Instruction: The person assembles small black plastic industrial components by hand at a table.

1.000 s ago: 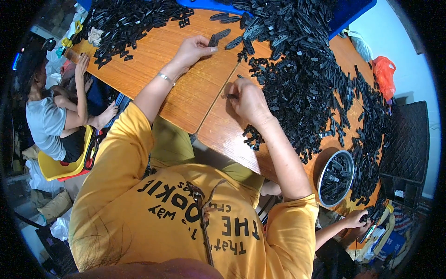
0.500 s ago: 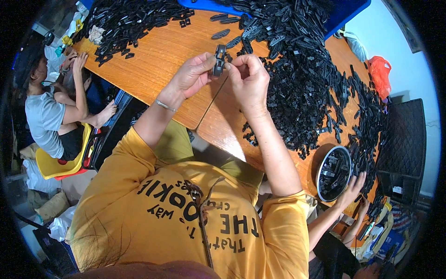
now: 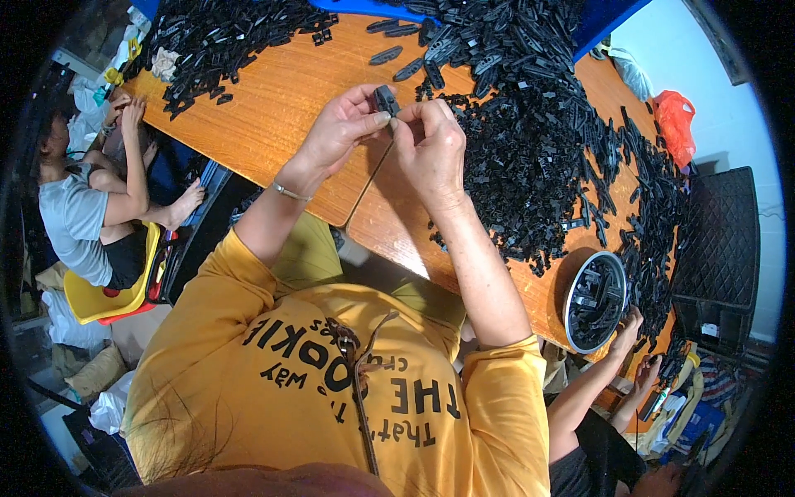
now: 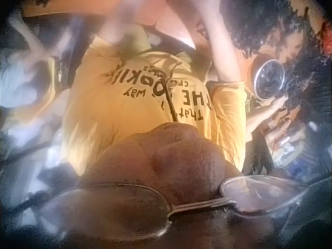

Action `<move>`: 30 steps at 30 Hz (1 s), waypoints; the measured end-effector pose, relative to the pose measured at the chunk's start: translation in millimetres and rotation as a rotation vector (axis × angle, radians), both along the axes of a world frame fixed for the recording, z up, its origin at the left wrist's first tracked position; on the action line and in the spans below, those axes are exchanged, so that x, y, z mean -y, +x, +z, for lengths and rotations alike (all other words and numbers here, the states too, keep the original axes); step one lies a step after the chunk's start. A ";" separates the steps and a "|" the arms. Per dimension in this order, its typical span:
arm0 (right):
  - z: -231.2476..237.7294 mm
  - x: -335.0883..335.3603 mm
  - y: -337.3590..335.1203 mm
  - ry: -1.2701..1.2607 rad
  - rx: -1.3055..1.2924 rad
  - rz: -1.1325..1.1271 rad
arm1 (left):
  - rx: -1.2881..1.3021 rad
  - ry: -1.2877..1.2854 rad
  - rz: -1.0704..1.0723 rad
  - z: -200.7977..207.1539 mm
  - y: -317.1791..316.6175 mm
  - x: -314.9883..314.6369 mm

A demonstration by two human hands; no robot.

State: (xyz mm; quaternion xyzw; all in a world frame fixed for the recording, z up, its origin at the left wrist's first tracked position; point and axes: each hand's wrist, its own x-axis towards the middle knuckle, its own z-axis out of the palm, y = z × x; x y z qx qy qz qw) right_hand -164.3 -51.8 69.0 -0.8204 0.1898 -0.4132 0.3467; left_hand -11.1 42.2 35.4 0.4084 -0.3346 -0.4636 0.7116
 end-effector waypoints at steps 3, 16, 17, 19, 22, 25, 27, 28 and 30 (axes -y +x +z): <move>-1.7 -2.1 0.6 0.079 -0.026 0.013 | -0.002 0.034 0.024 -1.5 -0.8 -4.3; -38.8 -56.1 23.0 0.336 -0.317 0.139 | 0.226 0.209 0.057 -17.0 17.2 -71.9; -43.9 -66.8 25.5 0.327 -0.343 0.172 | 0.226 0.212 0.050 -18.8 19.9 -85.2; -48.7 -78.5 26.7 0.319 -0.438 0.305 | 0.296 0.400 0.114 -17.7 20.0 -119.9; -46.7 -69.2 18.4 0.200 -0.366 0.354 | 0.267 0.508 0.220 -15.8 39.4 -178.1; -33.3 -19.1 7.4 -0.017 -0.416 0.141 | 0.428 0.644 0.246 -17.7 68.4 -244.1; -39.4 23.5 3.3 -0.242 -0.457 -0.054 | 0.729 0.822 0.139 -18.7 90.0 -274.0; -42.5 39.8 0.7 -0.298 -0.504 -0.112 | 0.931 0.890 0.110 -7.9 89.7 -274.4; -53.0 60.5 1.3 -0.365 -0.667 -0.136 | 1.273 0.810 0.168 4.5 90.8 -259.3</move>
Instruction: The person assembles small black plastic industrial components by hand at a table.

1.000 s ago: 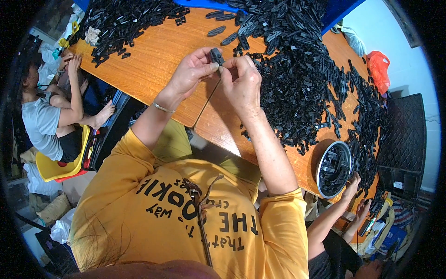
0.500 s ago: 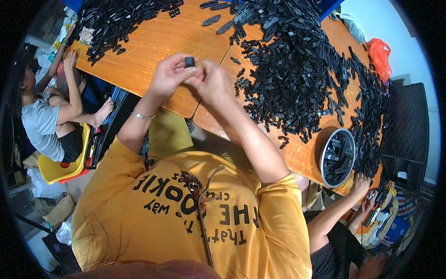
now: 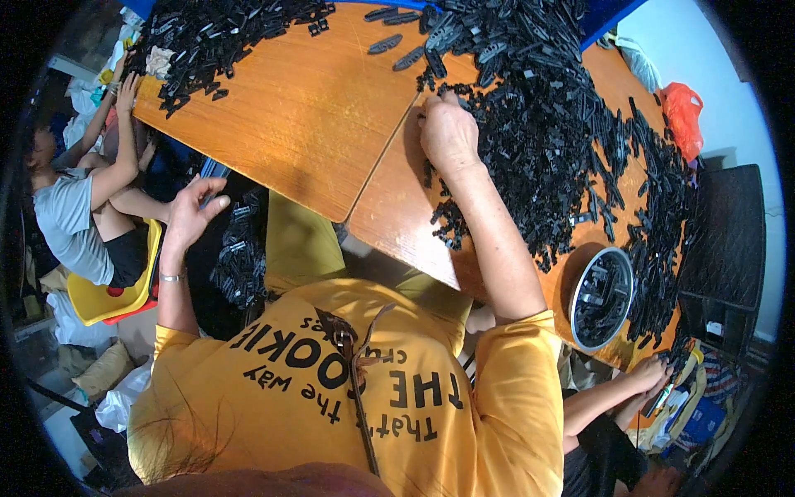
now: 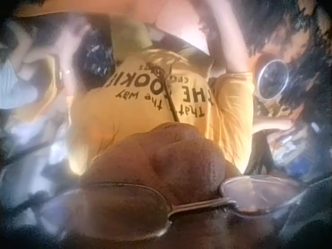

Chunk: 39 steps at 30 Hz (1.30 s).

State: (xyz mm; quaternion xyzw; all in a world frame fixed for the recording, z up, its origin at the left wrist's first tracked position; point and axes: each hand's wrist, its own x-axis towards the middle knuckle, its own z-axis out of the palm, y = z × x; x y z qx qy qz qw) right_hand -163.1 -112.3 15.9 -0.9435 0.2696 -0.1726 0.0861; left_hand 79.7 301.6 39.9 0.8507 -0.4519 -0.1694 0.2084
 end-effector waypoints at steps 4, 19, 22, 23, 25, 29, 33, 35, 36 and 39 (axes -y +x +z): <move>-1.5 5.9 10.1 0.002 -0.184 0.028 | -0.106 -0.314 0.146 12.5 -7.6 97.6; 20.1 -5.0 -13.1 0.538 0.099 -0.052 | 0.269 -0.348 0.000 -40.3 -40.3 402.5; 10.6 -2.0 -13.2 0.670 0.252 -0.075 | -0.024 -0.267 0.038 -37.7 -46.4 382.3; 10.6 -2.8 -12.5 0.646 0.308 -0.095 | -0.587 -0.416 0.086 -43.9 -45.8 373.1; 23.6 -11.0 -9.9 0.571 0.411 -0.109 | -1.348 -0.562 0.064 -44.1 -42.4 352.0; 29.4 -22.8 -5.8 0.592 0.701 -0.041 | -1.620 -0.663 -0.099 -29.5 -65.8 315.9; 43.7 -32.2 -3.1 0.325 0.837 0.069 | -1.662 -0.677 -0.156 -15.6 -73.8 297.3; 51.2 -38.0 -2.3 0.264 0.847 0.103 | -1.686 -0.695 -0.207 -13.6 -75.4 294.7; 53.8 -40.5 -2.7 0.208 0.859 0.132 | -1.686 -0.698 -0.209 -11.3 -76.5 293.2; 60.7 -45.3 -7.8 0.135 0.826 0.141 | -1.686 -0.704 -0.234 -5.5 -79.5 290.5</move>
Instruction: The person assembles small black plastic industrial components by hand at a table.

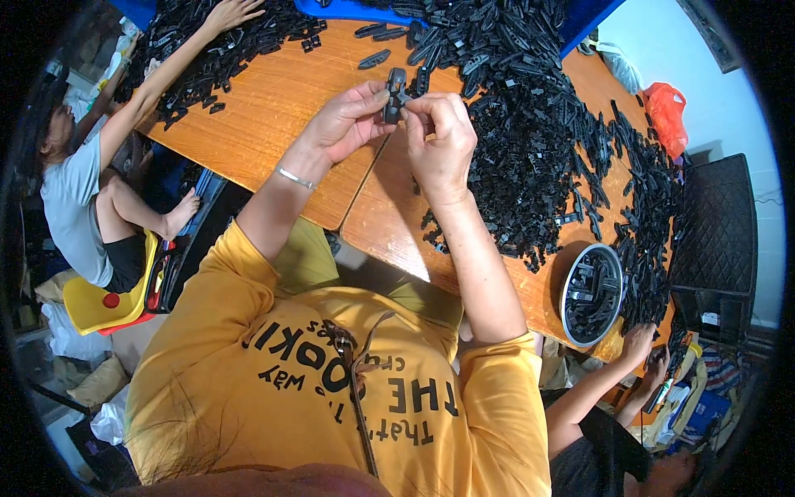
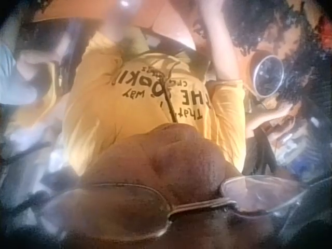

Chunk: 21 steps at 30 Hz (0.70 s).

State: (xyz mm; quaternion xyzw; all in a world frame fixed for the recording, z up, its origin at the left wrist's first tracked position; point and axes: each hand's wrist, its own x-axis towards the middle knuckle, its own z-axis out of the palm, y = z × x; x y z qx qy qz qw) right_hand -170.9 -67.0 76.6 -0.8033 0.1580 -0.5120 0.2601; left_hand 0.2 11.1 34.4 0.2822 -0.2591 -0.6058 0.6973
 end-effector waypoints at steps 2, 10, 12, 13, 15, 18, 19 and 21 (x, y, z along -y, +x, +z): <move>1.5 -1.7 -2.1 0.000 0.001 0.014 | 0.016 -0.014 0.016 1.4 -2.2 -0.4; 1.6 -3.0 -0.3 0.018 0.041 0.003 | 0.053 -0.068 0.002 5.2 -11.6 -0.7; 0.5 -2.9 2.8 0.061 0.064 -0.010 | 0.096 -0.075 0.006 7.1 -13.2 -1.5; 0.2 -3.4 2.8 0.062 0.064 -0.009 | 0.096 -0.074 0.007 7.7 -13.4 -2.0; -0.6 -4.6 2.3 0.136 -0.004 -0.011 | 0.094 -0.073 0.008 8.8 -13.6 -3.3; -2.9 -1.8 -0.9 0.197 -0.082 0.002 | 0.181 -0.017 0.060 9.6 -13.8 -6.7; -4.2 -2.4 -1.4 0.198 -0.083 0.000 | 0.191 -0.009 0.075 9.6 -14.5 -8.4; -7.5 -4.9 -1.8 0.366 -0.092 0.041 | 0.200 -0.001 0.091 8.4 -15.6 -10.6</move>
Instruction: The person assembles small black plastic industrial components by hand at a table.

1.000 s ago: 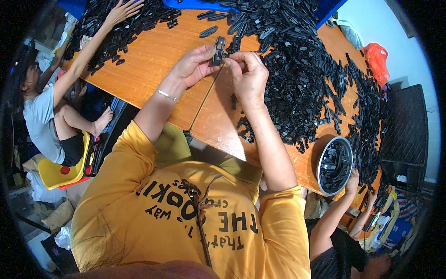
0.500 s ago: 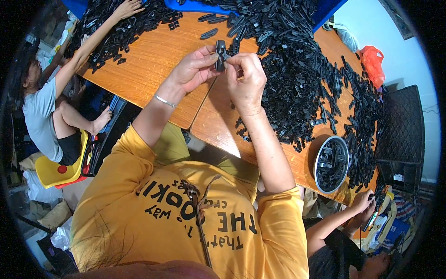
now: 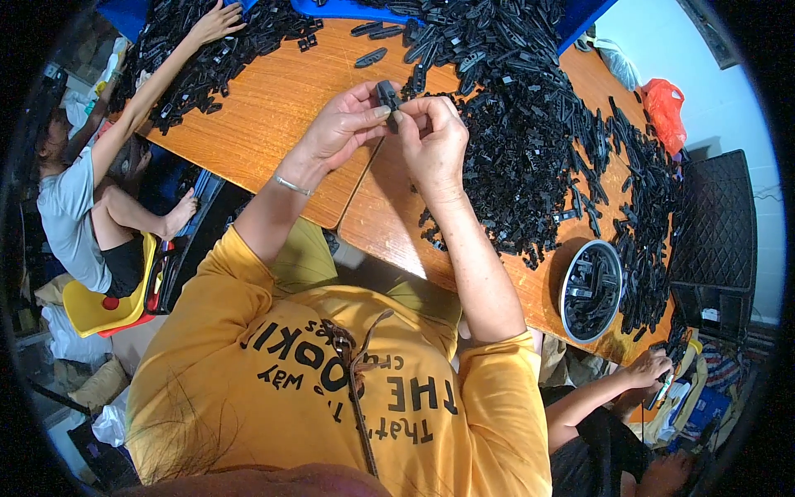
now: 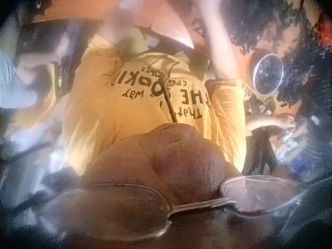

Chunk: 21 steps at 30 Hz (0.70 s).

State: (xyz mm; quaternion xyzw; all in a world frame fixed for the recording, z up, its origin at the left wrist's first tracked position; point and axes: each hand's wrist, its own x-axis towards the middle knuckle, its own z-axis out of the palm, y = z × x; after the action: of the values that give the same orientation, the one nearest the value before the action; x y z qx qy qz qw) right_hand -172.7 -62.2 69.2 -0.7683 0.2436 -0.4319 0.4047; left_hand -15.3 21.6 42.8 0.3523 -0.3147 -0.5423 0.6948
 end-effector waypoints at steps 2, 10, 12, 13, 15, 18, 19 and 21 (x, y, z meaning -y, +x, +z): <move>-4.3 -2.3 -0.6 0.046 0.004 0.005 | 0.055 0.026 0.037 -2.5 -1.2 -1.6; -33.1 -10.8 5.8 0.156 -0.163 0.006 | 0.382 -0.003 0.182 -3.3 -13.6 -15.2; -41.8 -19.0 6.6 0.170 -0.195 0.017 | 0.487 0.063 0.190 -5.3 -9.8 -27.3; -46.1 -23.8 9.7 0.211 -0.204 0.073 | 0.432 0.081 0.157 -8.3 -4.8 -34.1; -55.0 -38.4 17.6 0.263 -0.282 0.137 | 0.414 0.122 0.149 -20.9 5.7 -51.7; -64.3 -60.5 23.6 0.265 -0.324 0.320 | 0.375 0.231 0.053 -25.0 23.8 -92.0; -58.9 -62.8 21.5 0.315 -0.386 0.444 | 0.363 0.287 0.041 -18.5 26.7 -109.3; -42.1 -54.0 14.6 0.186 -0.422 0.459 | 0.419 0.421 0.030 2.8 39.4 -153.0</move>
State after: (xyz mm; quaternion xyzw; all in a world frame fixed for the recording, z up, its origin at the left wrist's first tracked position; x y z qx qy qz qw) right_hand -158.1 -8.2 27.1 -0.8355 0.1811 -0.1366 0.5006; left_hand 24.1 174.6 45.6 0.5977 -0.3265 -0.5006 0.5344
